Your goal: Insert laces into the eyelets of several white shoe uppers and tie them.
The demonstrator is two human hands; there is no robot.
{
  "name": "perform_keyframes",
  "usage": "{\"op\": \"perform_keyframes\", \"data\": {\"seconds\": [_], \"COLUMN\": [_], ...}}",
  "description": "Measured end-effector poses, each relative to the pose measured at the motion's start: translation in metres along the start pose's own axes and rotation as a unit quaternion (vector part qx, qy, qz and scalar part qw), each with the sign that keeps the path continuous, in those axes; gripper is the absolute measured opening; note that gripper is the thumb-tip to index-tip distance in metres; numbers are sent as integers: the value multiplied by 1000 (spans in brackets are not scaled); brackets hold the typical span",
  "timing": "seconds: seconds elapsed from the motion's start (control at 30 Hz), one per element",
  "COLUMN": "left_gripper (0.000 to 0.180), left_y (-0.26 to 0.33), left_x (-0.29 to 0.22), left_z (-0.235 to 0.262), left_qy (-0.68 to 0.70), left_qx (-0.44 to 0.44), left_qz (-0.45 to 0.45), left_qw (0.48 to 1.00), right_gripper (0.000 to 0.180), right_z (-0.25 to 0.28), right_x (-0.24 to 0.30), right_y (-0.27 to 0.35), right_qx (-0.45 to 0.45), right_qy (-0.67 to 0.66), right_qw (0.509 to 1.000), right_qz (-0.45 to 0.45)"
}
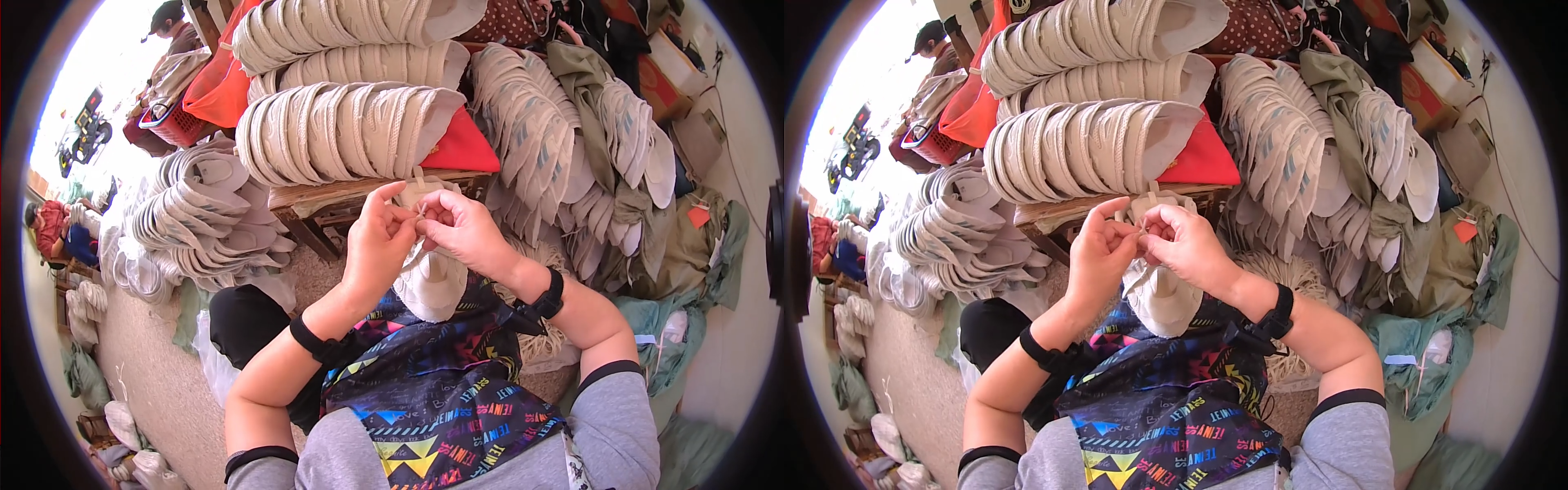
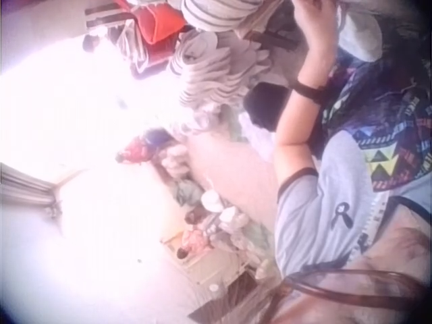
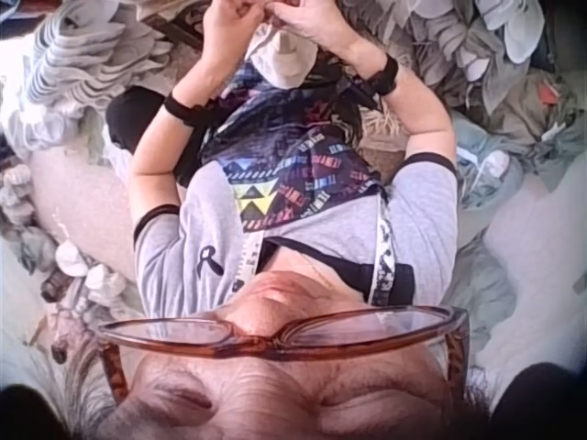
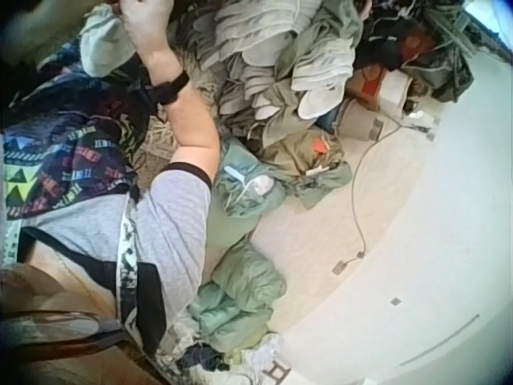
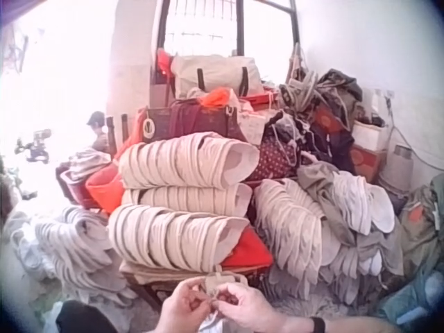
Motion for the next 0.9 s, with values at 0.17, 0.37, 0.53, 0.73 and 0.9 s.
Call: {"op": "perform_keyframes", "data": {"seconds": [0.17,0.37,0.53,0.73,0.9], "left_gripper": [43,36,37,43,42], "left_y": [2,-4,-9,24,77], "left_x": [-6,9,-2,-5,-62], "left_z": [0,-3,-2,-39,-64], "left_qy": [-53,141,185,84,26], "left_qx": [17,65,213,371,553], "left_qz": [-28,-12,42,-9,78], "left_qw": [998,988,959,925,829], "right_gripper": [10,10,13,5,4], "right_z": [-2,6,7,36,127], "right_x": [1,22,148,285,261], "right_y": [4,1,2,28,-28], "right_qx": [-35,-45,-153,-225,-314], "right_qy": [-35,191,432,229,152], "right_qw": [998,964,673,712,821], "right_qz": [37,177,581,625,452]}}
Point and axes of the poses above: each hand's wrist, its own y-axis away from the middle knuckle, its own z-axis out of the back of the hand, x = y × z, the point moved 3 cm from there along -y, towards the middle knuckle, and after that the axes turned 1 degree about -y, right-handed, at the moved point
